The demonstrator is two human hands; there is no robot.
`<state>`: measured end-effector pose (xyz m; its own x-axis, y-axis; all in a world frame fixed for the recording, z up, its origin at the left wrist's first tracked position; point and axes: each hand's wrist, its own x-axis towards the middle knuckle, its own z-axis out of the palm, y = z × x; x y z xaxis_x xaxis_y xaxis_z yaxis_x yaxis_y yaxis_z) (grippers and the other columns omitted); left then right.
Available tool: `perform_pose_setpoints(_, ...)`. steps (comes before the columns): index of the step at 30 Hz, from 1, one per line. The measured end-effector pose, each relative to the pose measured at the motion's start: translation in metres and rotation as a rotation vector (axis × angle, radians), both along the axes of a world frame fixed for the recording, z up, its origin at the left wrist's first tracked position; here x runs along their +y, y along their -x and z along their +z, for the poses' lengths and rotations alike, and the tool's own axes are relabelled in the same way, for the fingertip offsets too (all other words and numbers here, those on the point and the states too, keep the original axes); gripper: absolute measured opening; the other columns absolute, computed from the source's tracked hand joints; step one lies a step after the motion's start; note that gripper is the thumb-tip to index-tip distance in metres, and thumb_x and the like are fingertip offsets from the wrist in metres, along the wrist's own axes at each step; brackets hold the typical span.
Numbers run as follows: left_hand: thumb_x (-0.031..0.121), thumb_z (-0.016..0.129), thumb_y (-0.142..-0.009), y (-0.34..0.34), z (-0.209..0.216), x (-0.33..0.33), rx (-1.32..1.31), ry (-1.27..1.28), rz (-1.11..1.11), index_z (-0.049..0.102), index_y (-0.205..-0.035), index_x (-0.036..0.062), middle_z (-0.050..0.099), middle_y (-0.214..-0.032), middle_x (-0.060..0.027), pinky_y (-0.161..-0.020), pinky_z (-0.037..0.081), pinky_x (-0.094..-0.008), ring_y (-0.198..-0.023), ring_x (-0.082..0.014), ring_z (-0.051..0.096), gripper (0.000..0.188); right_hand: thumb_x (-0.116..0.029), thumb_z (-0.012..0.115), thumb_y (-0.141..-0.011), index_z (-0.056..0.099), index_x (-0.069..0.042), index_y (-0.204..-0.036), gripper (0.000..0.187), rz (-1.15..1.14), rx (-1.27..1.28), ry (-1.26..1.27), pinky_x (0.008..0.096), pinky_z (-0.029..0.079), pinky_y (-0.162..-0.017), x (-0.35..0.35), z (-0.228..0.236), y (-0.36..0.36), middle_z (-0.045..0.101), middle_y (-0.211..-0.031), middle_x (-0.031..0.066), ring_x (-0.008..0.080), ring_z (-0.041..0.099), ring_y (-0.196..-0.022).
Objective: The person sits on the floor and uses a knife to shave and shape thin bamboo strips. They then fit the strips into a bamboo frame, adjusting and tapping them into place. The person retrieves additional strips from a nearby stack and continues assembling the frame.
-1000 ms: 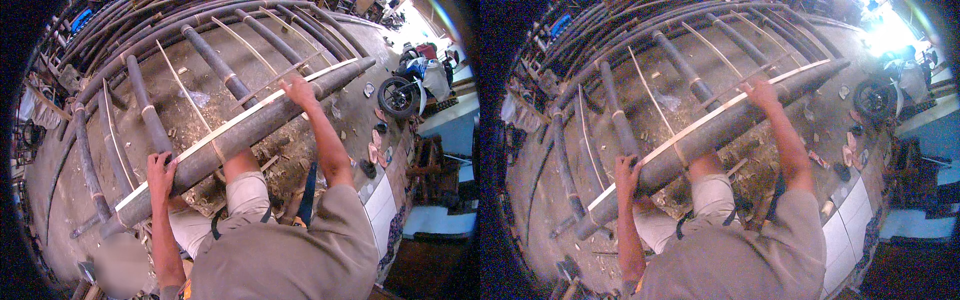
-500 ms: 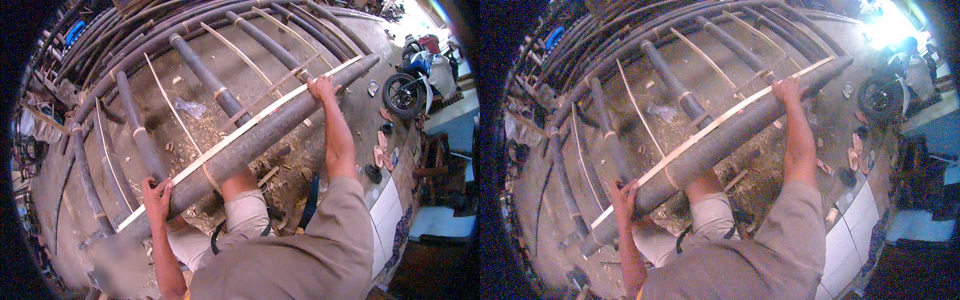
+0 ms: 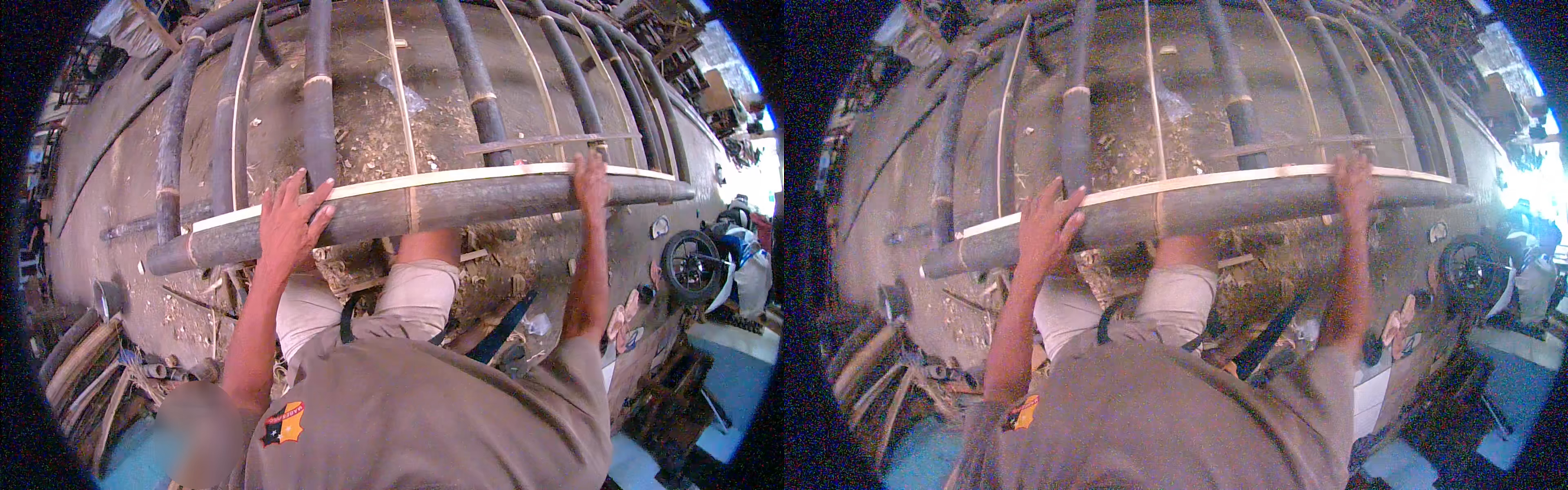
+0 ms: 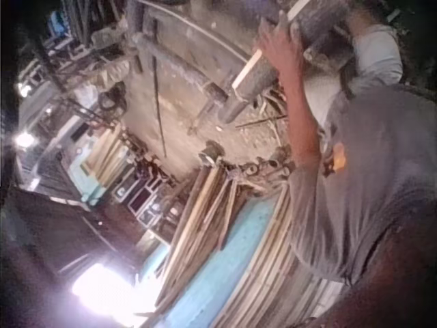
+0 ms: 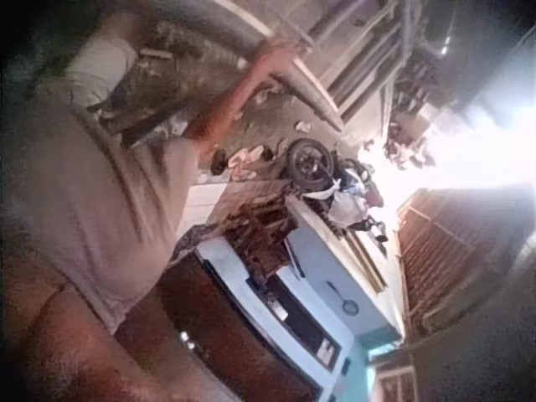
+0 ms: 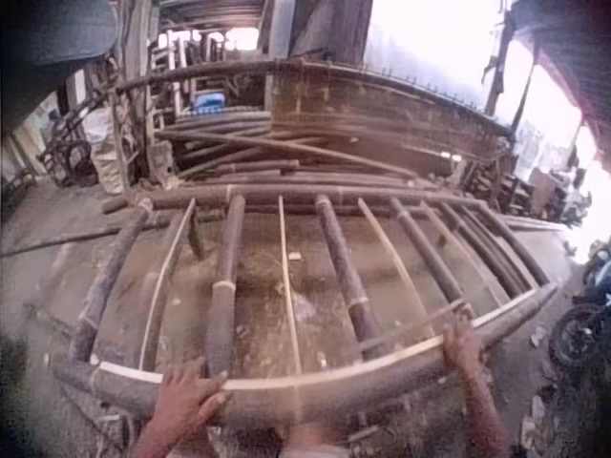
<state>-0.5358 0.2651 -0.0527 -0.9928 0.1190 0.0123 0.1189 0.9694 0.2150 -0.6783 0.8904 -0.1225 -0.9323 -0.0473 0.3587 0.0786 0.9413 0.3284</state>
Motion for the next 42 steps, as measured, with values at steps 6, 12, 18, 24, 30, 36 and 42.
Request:
perform_pose_setpoints(6,0.046,0.053,-0.098,0.001,-0.007,-0.004,0.011,0.008,-0.012,0.055,-0.141,0.0355,0.042,-0.153,-0.0134,-0.116,0.025,-0.0601,-0.14,-0.0348,0.039,0.044,-0.04,0.065,-0.094,0.068,-0.007,-0.12,0.041,0.316,-0.201,0.463,0.05,0.049,-0.095,-0.172,0.046,-0.04,0.065,-0.121,0.0223,0.042,0.059,-0.116)
perform_pose_setpoints(12,0.046,0.053,-0.099,0.003,-0.02,-0.035,0.028,-0.092,0.05,0.059,-0.138,0.0302,0.057,-0.139,-0.0098,-0.116,0.026,-0.0587,-0.132,-0.0295,0.05,0.043,-0.049,0.07,-0.087,0.075,-0.01,-0.103,0.043,0.241,-0.451,0.482,0.0483,0.05,-0.093,-0.181,0.082,-0.027,0.072,-0.102,0.0176,0.0392,0.066,-0.101)
perform_pose_setpoints(18,0.048,0.06,-0.093,0.001,-0.02,-0.068,-0.047,-0.218,0.174,0.073,-0.113,0.0171,0.072,-0.108,-0.0094,-0.107,0.037,-0.0556,-0.109,-0.029,0.064,0.039,-0.044,0.074,-0.084,0.07,-0.005,-0.108,0.046,0.263,-0.538,0.549,0.0481,0.048,-0.092,-0.184,0.087,-0.019,0.071,-0.104,0.0203,0.0393,0.065,-0.103)
perform_pose_setpoints(24,0.045,0.066,-0.088,0.004,-0.034,-0.094,0.053,-0.282,0.157,0.075,-0.096,0.0085,0.068,-0.089,-0.0161,-0.086,0.046,-0.0453,-0.089,-0.0353,0.064,0.038,-0.045,0.076,-0.084,0.063,-0.002,-0.119,0.057,0.29,-0.583,0.549,0.0478,0.049,-0.085,-0.187,0.071,-0.009,0.068,-0.104,0.026,0.0408,0.063,-0.101)
perform_pose_setpoints(30,0.036,0.071,-0.087,-0.017,-0.024,-0.098,0.235,-0.295,0.224,0.072,-0.105,0.0093,0.066,-0.102,-0.0115,-0.091,0.048,-0.0428,-0.108,-0.0316,0.058,0.033,-0.041,0.08,-0.079,0.054,-0.003,-0.133,0.072,0.266,-0.619,0.582,0.0497,0.049,-0.094,-0.202,0.077,-0.005,0.061,-0.123,0.0246,0.0423,0.06,-0.112)
perform_pose_setpoints(36,0.031,0.067,-0.09,-0.028,-0.043,-0.136,0.381,-0.243,0.298,0.068,-0.114,0.0095,0.067,-0.103,-0.0144,-0.097,0.048,-0.0438,-0.111,-0.0345,0.059,0.033,-0.04,0.081,-0.078,0.054,-0.005,-0.134,0.071,0.207,-0.598,0.581,0.0493,0.048,-0.095,-0.214,0.082,-0.011,0.061,-0.122,0.0246,0.0422,0.059,-0.114)
perform_pose_setpoints(42,0.026,0.065,-0.09,-0.045,-0.036,-0.183,0.198,-0.231,0.337,0.072,-0.102,0.0055,0.068,-0.104,-0.0169,-0.095,0.048,-0.0451,-0.105,-0.0366,0.061,0.025,-0.04,0.081,-0.077,0.059,-0.008,-0.128,0.064,0.373,-0.489,0.524,0.0491,0.047,-0.095,-0.243,0.088,-0.022,0.061,-0.12,0.0232,0.043,0.058,-0.113)
